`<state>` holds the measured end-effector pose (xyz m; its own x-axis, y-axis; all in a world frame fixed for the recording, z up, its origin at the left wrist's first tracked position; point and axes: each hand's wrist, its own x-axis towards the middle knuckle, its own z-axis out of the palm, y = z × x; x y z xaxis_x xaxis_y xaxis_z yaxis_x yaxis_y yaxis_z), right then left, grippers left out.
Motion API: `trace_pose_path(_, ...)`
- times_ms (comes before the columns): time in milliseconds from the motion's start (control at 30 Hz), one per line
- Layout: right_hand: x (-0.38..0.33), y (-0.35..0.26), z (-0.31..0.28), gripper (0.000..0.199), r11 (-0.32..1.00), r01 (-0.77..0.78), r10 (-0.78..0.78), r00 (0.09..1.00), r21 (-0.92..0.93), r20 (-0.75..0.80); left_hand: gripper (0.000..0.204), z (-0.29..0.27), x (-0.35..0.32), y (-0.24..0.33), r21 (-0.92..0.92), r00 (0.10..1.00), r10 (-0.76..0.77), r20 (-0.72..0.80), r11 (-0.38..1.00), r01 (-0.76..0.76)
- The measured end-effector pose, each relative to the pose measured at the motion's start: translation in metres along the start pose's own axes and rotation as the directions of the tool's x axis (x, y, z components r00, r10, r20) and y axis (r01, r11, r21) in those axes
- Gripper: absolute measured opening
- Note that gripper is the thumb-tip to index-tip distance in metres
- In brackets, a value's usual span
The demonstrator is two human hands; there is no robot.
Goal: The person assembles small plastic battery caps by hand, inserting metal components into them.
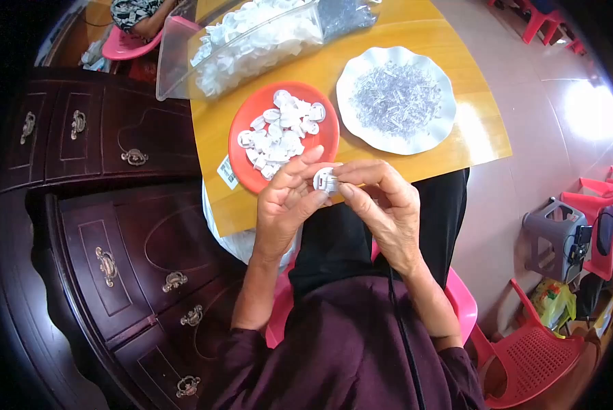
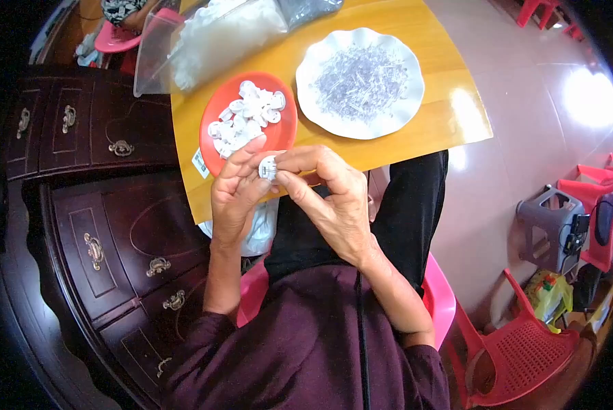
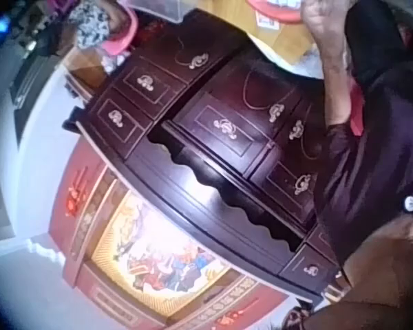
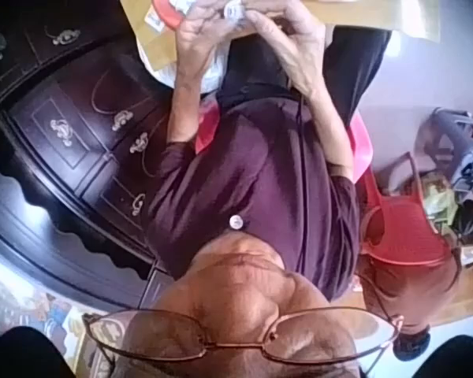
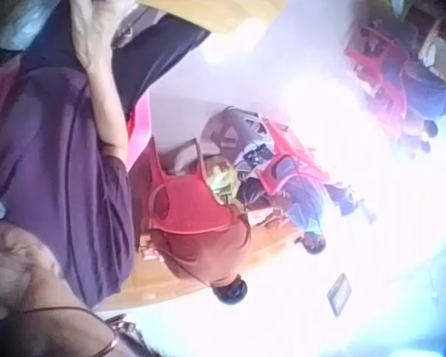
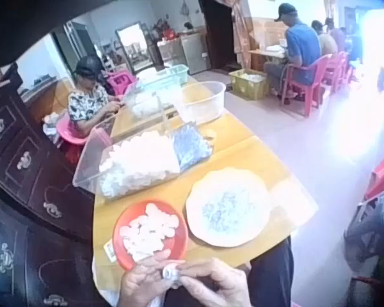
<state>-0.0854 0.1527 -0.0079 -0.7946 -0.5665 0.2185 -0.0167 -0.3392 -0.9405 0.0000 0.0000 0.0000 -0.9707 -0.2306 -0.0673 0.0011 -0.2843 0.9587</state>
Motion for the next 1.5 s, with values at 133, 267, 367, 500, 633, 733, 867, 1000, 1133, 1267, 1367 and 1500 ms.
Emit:
trace_pose_path(133,-0.003,-0.003,0.007,0.007,0.994,-0.088,0.095,0.991,0.071,-0.094,0.047,0.005,0.002,-0.007,-0.065,0.992,0.056,-0.109,0.996,-0.063)
trace_pose_path(267,-0.004,0.002,0.007,0.009,0.994,-0.064,0.077,0.987,0.091,-0.140,0.044,0.009,0.004,-0.006,-0.067,0.993,0.039,-0.109,0.997,-0.046)
trace_pose_path(367,-0.004,0.000,0.004,0.009,0.997,-0.073,0.076,0.988,0.032,-0.136,0.046,0.011,0.002,-0.004,-0.050,0.997,0.016,-0.079,0.999,-0.020)
trace_pose_path(500,-0.003,-0.003,0.004,0.008,0.998,-0.065,0.061,0.987,-0.023,-0.151,0.048,0.004,0.003,-0.006,-0.037,0.999,0.017,-0.043,0.999,-0.019)
trace_pose_path(633,-0.004,-0.004,0.003,0.009,0.995,-0.087,0.079,0.986,-0.050,-0.148,0.048,0.003,0.004,-0.005,-0.014,1.000,0.017,-0.026,1.000,-0.017)
trace_pose_path(733,-0.004,-0.003,0.003,0.010,0.993,-0.095,0.083,0.985,-0.072,-0.149,0.048,0.001,0.003,-0.005,-0.001,1.000,0.020,-0.015,1.000,-0.020)
trace_pose_path(867,-0.004,-0.005,0.003,0.009,0.991,-0.120,0.109,0.981,-0.061,-0.159,0.048,0.004,0.004,-0.002,0.026,1.000,0.000,-0.025,1.000,0.001)
trace_pose_path(1000,-0.005,-0.004,0.002,0.009,0.991,-0.113,0.101,0.982,-0.070,-0.160,0.048,0.002,0.005,0.001,0.066,1.000,0.014,0.000,0.998,-0.014)
trace_pose_path(1133,-0.006,-0.004,-0.001,0.010,0.990,-0.104,0.087,0.982,-0.096,-0.170,0.048,0.004,0.006,0.005,0.205,0.998,0.066,0.022,0.976,-0.069)
trace_pose_path(1267,-0.006,-0.004,-0.002,0.010,0.987,-0.097,0.075,0.982,-0.125,-0.173,0.049,0.004,0.007,0.006,0.230,0.996,0.080,0.030,0.969,-0.085)
trace_pose_path(1367,-0.007,-0.004,-0.006,0.010,0.988,-0.110,0.094,0.986,-0.107,-0.141,0.051,0.001,0.007,0.006,0.201,0.989,0.089,0.116,0.973,-0.111)
trace_pose_path(1500,-0.008,-0.009,-0.006,0.010,0.987,-0.162,0.158,0.979,-0.018,-0.130,0.054,0.002,0.006,0.007,0.180,0.993,0.063,0.095,0.980,-0.079)
